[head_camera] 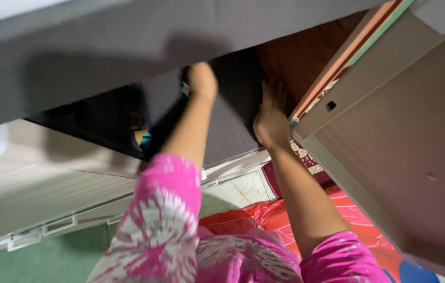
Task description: The person sits on a floor mat and wipes the interior and exterior surfaces of a white cabinet door using a cloth. They clean the door edges, handle, and inner panel repeatedly.
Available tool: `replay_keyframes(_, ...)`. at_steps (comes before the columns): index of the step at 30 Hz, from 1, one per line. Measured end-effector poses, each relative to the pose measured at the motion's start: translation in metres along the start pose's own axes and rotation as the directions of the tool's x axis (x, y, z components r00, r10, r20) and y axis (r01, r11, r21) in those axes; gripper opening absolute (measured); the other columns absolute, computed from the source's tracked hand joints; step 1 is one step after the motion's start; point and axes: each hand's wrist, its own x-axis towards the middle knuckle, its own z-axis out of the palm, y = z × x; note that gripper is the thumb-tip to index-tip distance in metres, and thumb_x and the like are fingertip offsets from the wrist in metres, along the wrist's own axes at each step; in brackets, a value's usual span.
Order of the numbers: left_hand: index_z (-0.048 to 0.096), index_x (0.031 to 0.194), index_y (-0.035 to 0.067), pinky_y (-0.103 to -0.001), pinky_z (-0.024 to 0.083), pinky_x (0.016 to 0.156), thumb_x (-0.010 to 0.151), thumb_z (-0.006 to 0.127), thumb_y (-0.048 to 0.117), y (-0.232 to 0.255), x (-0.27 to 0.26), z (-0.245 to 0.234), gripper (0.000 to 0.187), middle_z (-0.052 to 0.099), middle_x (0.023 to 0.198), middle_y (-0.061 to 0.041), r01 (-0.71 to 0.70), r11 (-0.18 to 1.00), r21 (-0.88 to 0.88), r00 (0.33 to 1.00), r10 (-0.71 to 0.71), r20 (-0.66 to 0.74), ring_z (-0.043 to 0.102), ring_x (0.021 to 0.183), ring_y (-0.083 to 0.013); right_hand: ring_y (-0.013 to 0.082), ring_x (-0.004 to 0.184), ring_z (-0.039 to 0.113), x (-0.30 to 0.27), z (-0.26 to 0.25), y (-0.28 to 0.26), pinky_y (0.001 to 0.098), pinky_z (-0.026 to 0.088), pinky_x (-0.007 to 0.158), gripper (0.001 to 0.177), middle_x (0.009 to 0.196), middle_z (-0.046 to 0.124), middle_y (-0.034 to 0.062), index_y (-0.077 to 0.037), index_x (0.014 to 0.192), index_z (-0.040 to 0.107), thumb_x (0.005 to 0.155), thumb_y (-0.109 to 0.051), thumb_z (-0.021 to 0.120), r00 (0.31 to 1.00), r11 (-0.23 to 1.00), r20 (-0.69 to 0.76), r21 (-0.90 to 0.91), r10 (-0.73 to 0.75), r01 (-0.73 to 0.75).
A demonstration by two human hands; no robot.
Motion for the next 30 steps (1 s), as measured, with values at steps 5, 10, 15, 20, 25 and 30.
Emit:
replay_keyframes(5,0.067,0.1,0.002,-0.052,0.055,0.08,0.086,0.052,-0.002,0.046,-0.132,-0.027,0.022,0.065,0.108,-0.024,-0.363,0.932,0.006,0.909,0.352,0.222,0.067,0.094,-0.0437,0.0438,0.142,0.034,0.007,-0.014,-0.015,0.0452,0.031,0.118,0.083,0.164,0.025,0.03,-0.014,0.164,0.021,0.086,-0.007,0.046,0.966,0.966,0.098,0.069,0.241,-0.248)
replay_keyframes(10,0.067,0.13,0.007,-0.04,0.049,0.103,0.087,0.044,-0.008,0.069,-0.242,-0.138,0.051,0.062,0.142,-0.012,-0.334,0.862,-0.38,0.826,0.462,0.322,0.062,0.124,-0.032,0.0414,0.138,0.051,0.004,-0.022,-0.018,0.0444,0.038,0.118,0.077,0.149,0.054,0.0256,-0.025,0.162,0.034,0.088,-0.019,0.054,0.899,0.93,0.292,0.071,0.327,-0.361)
replay_keyframes(15,0.068,0.131,0.012,-0.035,0.052,0.104,0.096,0.046,0.0,0.059,-0.25,-0.217,0.043,0.069,0.134,-0.014,-0.075,0.91,-0.407,0.641,0.357,0.679,0.067,0.122,-0.0262,0.0403,0.143,0.04,-0.015,-0.015,0.003,0.0508,0.022,0.118,0.061,0.148,0.054,0.02,-0.013,0.129,0.067,0.07,-0.022,0.081,0.977,0.99,0.177,0.094,-0.122,0.107)
replay_keyframes(20,0.063,0.137,0.015,-0.032,0.048,0.104,0.102,0.052,0.012,0.049,-0.259,-0.273,0.037,0.067,0.137,-0.01,0.283,0.761,-0.584,0.567,0.359,0.742,0.065,0.122,-0.0213,0.0282,0.146,0.054,-0.144,-0.037,-0.029,0.0432,0.039,0.124,0.041,0.148,0.067,0.0137,-0.01,0.136,0.07,0.101,-0.029,0.062,0.981,0.799,0.189,0.583,0.046,-0.15)
replay_keyframes(25,0.05,0.155,0.019,-0.052,0.051,0.091,0.107,0.045,0.021,0.08,-0.265,-0.283,0.049,0.061,0.147,-0.011,0.75,0.552,-0.364,0.405,0.053,0.913,0.063,0.111,-0.0413,0.0233,0.138,0.054,-0.216,-0.072,-0.068,0.041,0.048,0.108,0.07,0.149,0.057,0.001,-0.018,0.16,0.033,0.095,-0.033,0.056,0.851,0.135,0.499,0.843,0.163,-0.521)
replay_keyframes(30,0.047,0.151,0.006,-0.037,0.038,0.118,0.11,0.047,0.019,0.103,-0.289,-0.239,0.043,0.052,0.155,-0.013,0.165,0.472,-0.866,0.652,0.607,0.455,0.048,0.144,-0.0269,0.0292,0.098,0.061,-0.21,-0.061,-0.058,0.042,0.054,0.08,0.056,0.118,0.067,0.0154,-0.004,0.152,0.047,0.098,-0.014,0.059,0.757,0.324,0.42,0.72,0.5,-0.613)
